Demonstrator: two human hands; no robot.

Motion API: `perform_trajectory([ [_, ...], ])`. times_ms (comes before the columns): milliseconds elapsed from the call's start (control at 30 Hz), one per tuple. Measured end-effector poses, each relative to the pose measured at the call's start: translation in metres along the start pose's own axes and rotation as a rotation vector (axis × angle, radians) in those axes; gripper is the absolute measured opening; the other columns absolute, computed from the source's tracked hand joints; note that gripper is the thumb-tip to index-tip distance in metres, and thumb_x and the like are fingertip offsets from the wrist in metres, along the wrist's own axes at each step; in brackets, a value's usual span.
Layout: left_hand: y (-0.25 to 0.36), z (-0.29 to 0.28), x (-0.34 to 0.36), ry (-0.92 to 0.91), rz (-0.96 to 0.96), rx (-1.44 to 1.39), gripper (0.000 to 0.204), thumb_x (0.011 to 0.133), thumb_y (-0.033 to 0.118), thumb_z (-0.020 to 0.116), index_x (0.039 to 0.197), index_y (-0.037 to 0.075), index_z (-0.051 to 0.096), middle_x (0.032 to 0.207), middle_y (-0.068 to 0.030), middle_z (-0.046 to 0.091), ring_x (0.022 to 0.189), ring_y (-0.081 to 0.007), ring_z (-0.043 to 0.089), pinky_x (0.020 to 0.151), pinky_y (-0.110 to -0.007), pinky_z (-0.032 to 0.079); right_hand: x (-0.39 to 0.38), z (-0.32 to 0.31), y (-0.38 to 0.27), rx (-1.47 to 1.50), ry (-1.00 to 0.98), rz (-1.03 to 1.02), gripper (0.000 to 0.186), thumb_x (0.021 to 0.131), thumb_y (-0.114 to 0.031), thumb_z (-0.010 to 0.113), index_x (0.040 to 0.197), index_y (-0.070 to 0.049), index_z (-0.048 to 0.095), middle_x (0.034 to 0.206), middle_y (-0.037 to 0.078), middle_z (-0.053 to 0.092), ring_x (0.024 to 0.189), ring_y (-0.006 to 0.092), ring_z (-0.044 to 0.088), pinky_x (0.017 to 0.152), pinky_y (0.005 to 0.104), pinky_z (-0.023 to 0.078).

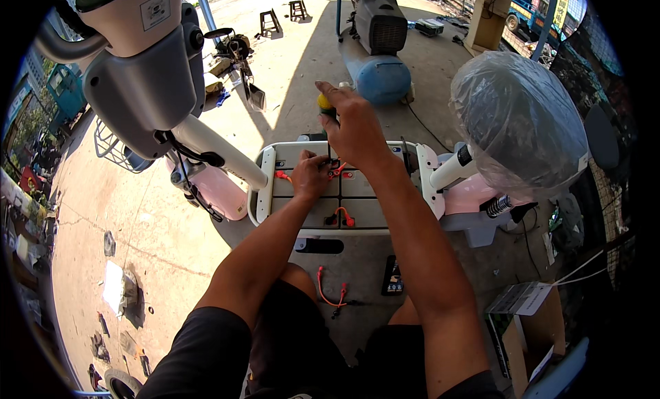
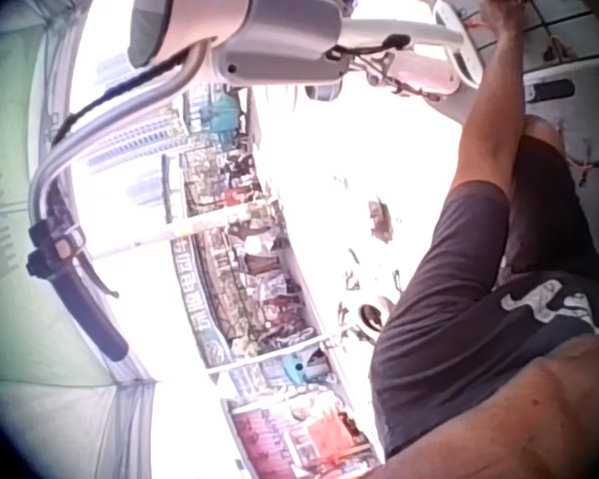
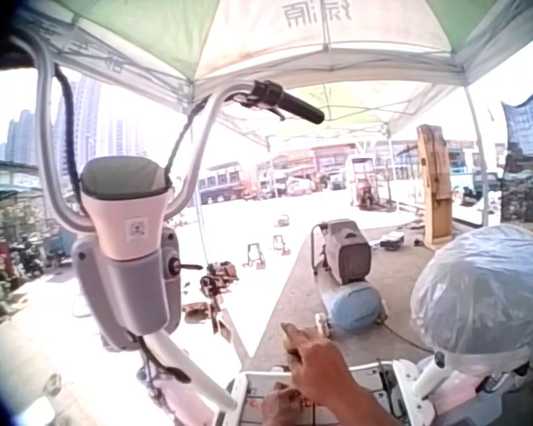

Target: The person uses a screwdriver to tighten connections on a scooter battery pack. They adjust wires and terminals across multiple battery cells, then use a multimeter to test the electrical connections.

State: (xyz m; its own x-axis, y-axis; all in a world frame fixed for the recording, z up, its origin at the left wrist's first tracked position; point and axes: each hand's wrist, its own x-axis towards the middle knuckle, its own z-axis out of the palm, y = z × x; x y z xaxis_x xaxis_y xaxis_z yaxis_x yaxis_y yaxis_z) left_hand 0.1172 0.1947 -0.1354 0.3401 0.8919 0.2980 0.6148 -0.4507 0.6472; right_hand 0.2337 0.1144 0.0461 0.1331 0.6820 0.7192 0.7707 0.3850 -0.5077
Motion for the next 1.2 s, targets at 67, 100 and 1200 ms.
perform_trajectory([
  [67, 0.001, 0.000, 0.000, 0.011, -0.006, 0.011, 0.026, 0.084, 0.028, 0.080, 0.107, 0.017, 0.081, 0.108, -0.0050, 0.066, 0.096, -0.0276, 0.069, 0.082, -0.042, 0.054, -0.001, -0.007, -0.005, -0.036, -0.062, 0.052, 0.055, 0.085, -0.004, 0.073, 0.139, -0.004, 0.061, 0.115, 0.024, 0.066, 0.103, 0.0420, 0.065, 0.093, 0.0442, 0.052],
  [100, 0.001, 0.000, 0.000, 0.006, -0.012, 0.013, 0.026, 0.084, 0.028, 0.080, 0.107, 0.018, 0.081, 0.108, -0.0049, 0.066, 0.096, -0.0275, 0.069, 0.083, -0.042, 0.054, -0.001, -0.007, -0.006, -0.027, -0.059, 0.044, 0.055, 0.085, -0.004, 0.074, 0.138, -0.004, 0.061, 0.115, 0.024, 0.066, 0.103, 0.0418, 0.065, 0.092, 0.0443, 0.052],
  [1200, 0.002, 0.001, 0.000, -0.013, -0.037, 0.033, 0.023, 0.084, 0.028, 0.079, 0.105, 0.022, 0.082, 0.108, -0.0041, 0.065, 0.100, -0.0258, 0.068, 0.084, -0.041, 0.053, 0.000, -0.007, -0.004, -0.059, -0.035, 0.017, 0.053, 0.086, -0.010, 0.076, 0.137, -0.002, 0.062, 0.114, 0.024, 0.067, 0.101, 0.0404, 0.068, 0.088, 0.0445, 0.055],
])
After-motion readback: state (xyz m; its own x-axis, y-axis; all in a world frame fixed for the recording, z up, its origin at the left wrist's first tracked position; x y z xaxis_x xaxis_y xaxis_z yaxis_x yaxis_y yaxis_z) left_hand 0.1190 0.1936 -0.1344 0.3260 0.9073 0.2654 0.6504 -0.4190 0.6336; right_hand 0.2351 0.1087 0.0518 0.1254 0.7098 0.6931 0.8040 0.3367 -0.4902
